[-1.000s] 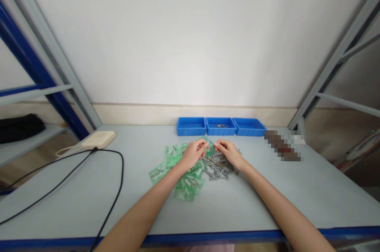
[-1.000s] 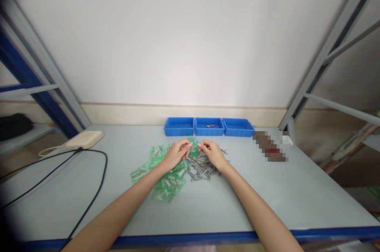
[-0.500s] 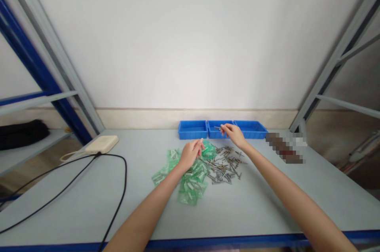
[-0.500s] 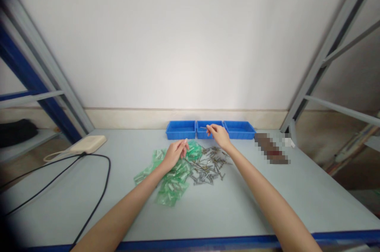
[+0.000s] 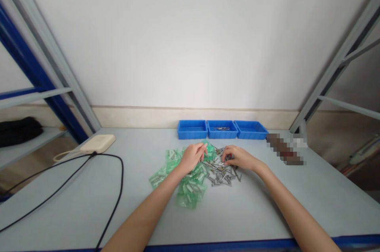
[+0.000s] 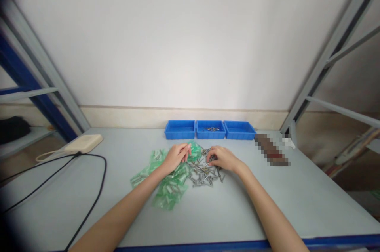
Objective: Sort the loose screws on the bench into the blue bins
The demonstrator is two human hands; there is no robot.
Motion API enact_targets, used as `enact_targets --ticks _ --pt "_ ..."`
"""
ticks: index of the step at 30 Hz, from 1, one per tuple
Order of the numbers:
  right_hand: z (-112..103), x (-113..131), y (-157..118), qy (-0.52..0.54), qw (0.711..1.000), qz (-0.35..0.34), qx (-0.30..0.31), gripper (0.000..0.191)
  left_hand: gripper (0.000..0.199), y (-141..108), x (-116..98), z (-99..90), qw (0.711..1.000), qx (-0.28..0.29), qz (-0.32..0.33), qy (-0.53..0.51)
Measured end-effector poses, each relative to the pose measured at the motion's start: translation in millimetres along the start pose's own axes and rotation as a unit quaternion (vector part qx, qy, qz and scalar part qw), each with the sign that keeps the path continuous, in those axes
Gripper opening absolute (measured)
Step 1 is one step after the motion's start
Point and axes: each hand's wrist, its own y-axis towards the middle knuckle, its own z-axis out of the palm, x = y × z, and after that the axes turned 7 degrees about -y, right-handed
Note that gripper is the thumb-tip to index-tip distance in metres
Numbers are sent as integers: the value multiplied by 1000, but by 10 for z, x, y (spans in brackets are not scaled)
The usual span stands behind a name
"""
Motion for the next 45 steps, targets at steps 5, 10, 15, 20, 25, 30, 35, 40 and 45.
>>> enact_targets --ticks 5,10,15,20,25,30,35,40,45 --pt "24 65 44 -20 999 -19 -21 7 45 -3 3 -2 1000 0 2 5" --pt "35 111 28 -52 994 -35 -88 6 46 -6 -1 9 1000 8 6 26" --pt "4 179 51 41 992 -7 -119 15 46 -21 -17 9 999 16 10 26" --pt "102 157 108 89 982 26 -163 23 45 -28 -40 13 999 26 8 25" --pt "131 165 93 34 989 15 -145 23 43 -32 -65 16 999 32 15 34" --pt "77 148 43 -54 991 36 -114 21 43 -41 -81 15 998 37 15 45" --pt "122 2 45 -84 989 65 -101 22 43 -43 -79 20 998 44 13 48" --pt "178 -8 66 -74 990 79 -89 13 42 -44 -81 27 997 46 12 56" --pt "174 37 69 -48 992 85 -85 9 41 -51 -88 27 997 46 15 62"
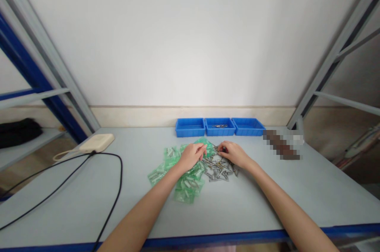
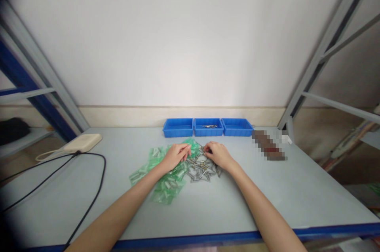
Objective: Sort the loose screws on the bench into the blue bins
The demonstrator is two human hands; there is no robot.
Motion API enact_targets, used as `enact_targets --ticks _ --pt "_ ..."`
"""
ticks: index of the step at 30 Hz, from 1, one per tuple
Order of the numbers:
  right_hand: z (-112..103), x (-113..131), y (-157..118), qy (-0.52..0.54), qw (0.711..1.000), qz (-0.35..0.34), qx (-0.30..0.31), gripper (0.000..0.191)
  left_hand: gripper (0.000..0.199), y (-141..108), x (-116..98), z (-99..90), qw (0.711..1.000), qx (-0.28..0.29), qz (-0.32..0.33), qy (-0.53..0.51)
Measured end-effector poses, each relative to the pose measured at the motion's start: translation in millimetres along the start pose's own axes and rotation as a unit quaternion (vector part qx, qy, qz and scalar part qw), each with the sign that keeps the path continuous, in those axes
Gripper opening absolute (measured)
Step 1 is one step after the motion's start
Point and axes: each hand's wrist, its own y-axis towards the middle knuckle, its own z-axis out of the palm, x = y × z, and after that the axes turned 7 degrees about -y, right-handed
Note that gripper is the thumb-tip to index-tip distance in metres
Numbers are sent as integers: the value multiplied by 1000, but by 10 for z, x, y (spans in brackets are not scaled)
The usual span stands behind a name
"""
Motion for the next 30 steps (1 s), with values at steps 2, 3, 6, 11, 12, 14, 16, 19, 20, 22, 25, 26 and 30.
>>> enact_targets --ticks 2,3,6,11,12,14,16,19,20,22,25,26,30 --pt "3 -5 1 17 1000 -2 2 8 41 -2 0 0 1000 0 1 1" --pt "10 -12 3 24 1000 -6 2 8 41 -2 -1 0 1000 0 2 2" --pt "44 -51 16 35 999 -27 0 9 42 -3 -8 0 1000 0 -1 7" --pt "50 -75 28 58 997 -52 8 14 42 -2 -19 2 1000 1 -2 10" --pt "41 -65 26 57 997 -58 11 14 42 -1 -17 3 1000 2 -1 11" --pt "24 -39 19 50 997 -60 14 12 42 1 -10 4 1000 3 1 16" --pt "23 -17 13 41 998 -49 11 9 43 3 -1 5 1000 4 2 19" --pt "45 -9 8 40 998 -39 14 8 45 5 9 7 1000 5 -1 23" --pt "52 -10 7 42 998 -41 14 8 45 5 12 7 1000 5 -2 24" --pt "53 -9 6 46 998 -48 13 9 45 6 20 8 1000 6 -4 25" --pt "17 10 11 67 997 -48 3 7 45 8 37 10 1000 5 -1 23" --pt "-2 21 15 80 996 -48 -8 7 45 8 43 10 1000 4 0 21" --pt "-77 72 41 173 982 -28 -64 9 43 3 43 8 1000 4 1 6"
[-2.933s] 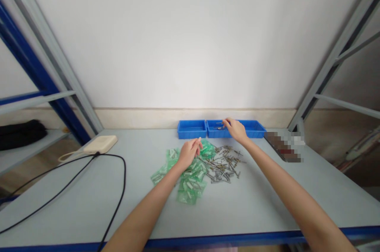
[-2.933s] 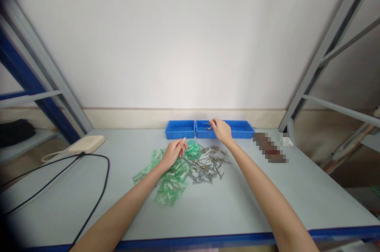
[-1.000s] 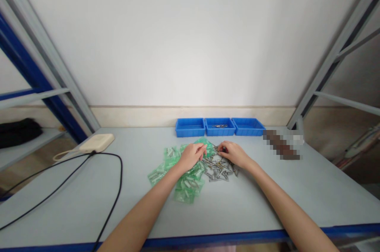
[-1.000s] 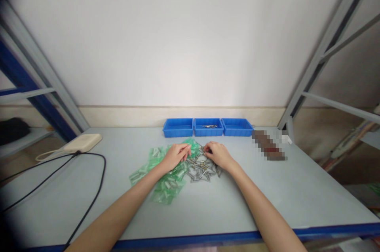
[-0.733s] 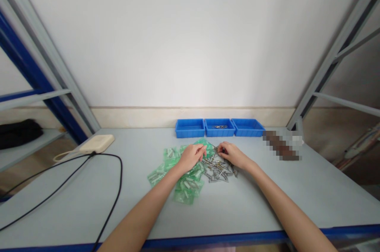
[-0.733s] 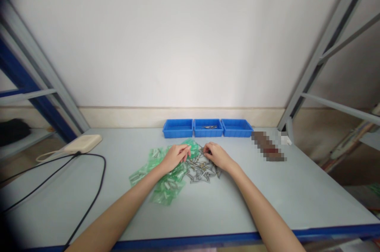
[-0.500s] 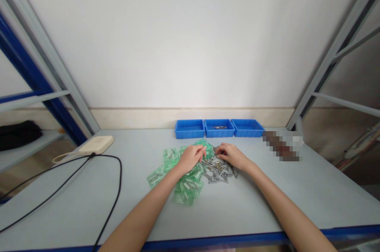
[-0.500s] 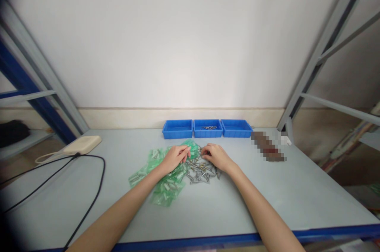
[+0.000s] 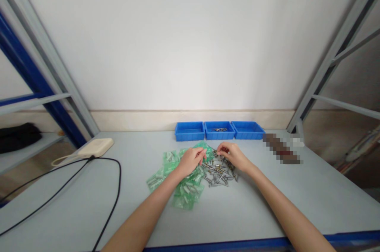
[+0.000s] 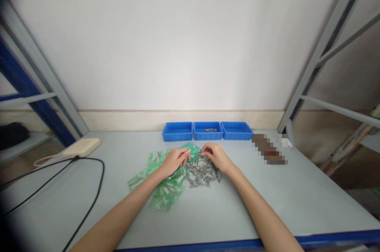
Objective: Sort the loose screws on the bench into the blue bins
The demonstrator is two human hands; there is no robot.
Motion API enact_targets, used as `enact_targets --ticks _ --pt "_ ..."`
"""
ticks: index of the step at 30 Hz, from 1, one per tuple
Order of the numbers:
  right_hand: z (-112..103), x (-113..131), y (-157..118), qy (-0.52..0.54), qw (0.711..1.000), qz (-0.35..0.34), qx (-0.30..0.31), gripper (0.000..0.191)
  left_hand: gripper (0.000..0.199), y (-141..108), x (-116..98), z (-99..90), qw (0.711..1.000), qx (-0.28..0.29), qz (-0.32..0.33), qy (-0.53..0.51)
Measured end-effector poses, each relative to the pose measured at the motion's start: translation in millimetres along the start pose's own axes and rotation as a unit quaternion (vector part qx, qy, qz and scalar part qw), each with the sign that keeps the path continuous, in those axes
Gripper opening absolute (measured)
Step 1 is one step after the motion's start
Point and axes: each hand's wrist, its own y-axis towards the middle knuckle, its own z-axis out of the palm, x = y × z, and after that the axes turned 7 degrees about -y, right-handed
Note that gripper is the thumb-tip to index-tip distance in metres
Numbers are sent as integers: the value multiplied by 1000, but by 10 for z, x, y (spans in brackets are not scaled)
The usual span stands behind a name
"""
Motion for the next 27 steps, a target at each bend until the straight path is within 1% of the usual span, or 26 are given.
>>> enact_targets --ticks 3,5,7,10,13,18,21,24,27 --pt "1 55 15 82 996 33 -25 13 38 -10 -26 5 999 5 6 -32" --pt "21 95 12 98 994 38 -32 16 35 -16 -47 17 998 18 8 -62" --pt "44 133 3 87 995 24 -30 17 33 -20 -67 33 996 30 9 -84" --pt "67 165 -12 69 997 -2 -27 16 32 -20 -91 51 995 29 15 -95" --pt "71 163 -20 66 997 -11 -24 16 31 -18 -106 61 992 29 15 -120" --pt "72 163 -28 58 998 -24 0 18 32 -10 -105 74 984 52 2 -171" --pt "80 174 -28 69 997 -15 -12 20 31 -3 -114 69 982 41 7 -183" --pt "81 170 -23 86 995 19 -40 23 31 6 -127 56 981 10 3 -196" --pt "72 158 -12 75 996 27 -44 25 30 17 -115 55 976 -12 0 -219"
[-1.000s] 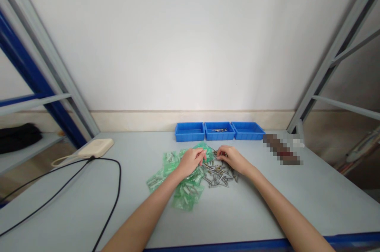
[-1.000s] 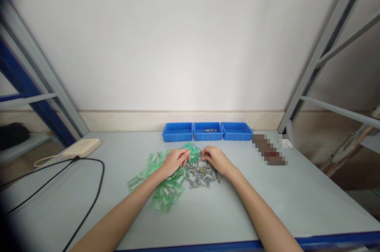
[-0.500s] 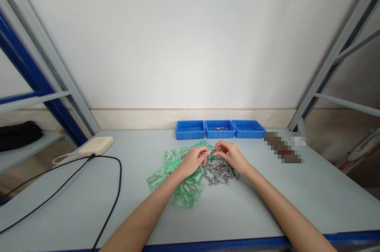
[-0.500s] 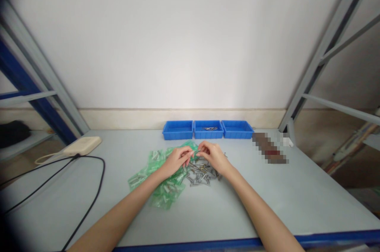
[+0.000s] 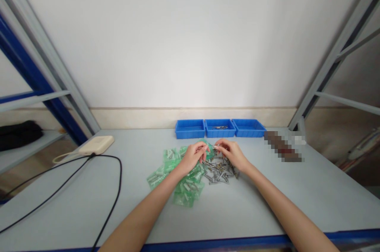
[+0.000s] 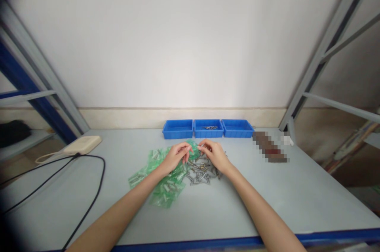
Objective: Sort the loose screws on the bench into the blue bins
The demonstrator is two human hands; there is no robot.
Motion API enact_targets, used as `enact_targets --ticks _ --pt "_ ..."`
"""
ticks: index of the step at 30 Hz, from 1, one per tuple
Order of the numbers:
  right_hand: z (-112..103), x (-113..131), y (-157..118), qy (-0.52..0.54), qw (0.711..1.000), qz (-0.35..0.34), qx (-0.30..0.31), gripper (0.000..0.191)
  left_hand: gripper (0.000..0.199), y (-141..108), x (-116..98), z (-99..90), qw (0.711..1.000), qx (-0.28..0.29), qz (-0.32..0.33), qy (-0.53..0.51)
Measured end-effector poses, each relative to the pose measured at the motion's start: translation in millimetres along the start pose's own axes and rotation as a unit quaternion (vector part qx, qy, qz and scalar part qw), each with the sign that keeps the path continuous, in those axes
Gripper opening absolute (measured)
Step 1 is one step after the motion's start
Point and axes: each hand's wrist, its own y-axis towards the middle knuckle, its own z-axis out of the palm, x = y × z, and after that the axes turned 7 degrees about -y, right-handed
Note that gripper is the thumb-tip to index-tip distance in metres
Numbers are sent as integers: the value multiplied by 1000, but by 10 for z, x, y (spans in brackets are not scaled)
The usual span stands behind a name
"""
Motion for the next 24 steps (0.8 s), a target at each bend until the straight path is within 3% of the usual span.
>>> enact_targets --ticks 11,18,24 --pt "57 -5 -12 -15 1000 -8 10 38 32 6 84 -21 1000 3 6 17" --pt "20 1 7 -4 1000 -23 12 31 32 -6 8 -28 999 -11 4 32" --pt "29 30 -12 -4 999 -17 51 40 37 -24 -65 -3 999 -14 4 29"
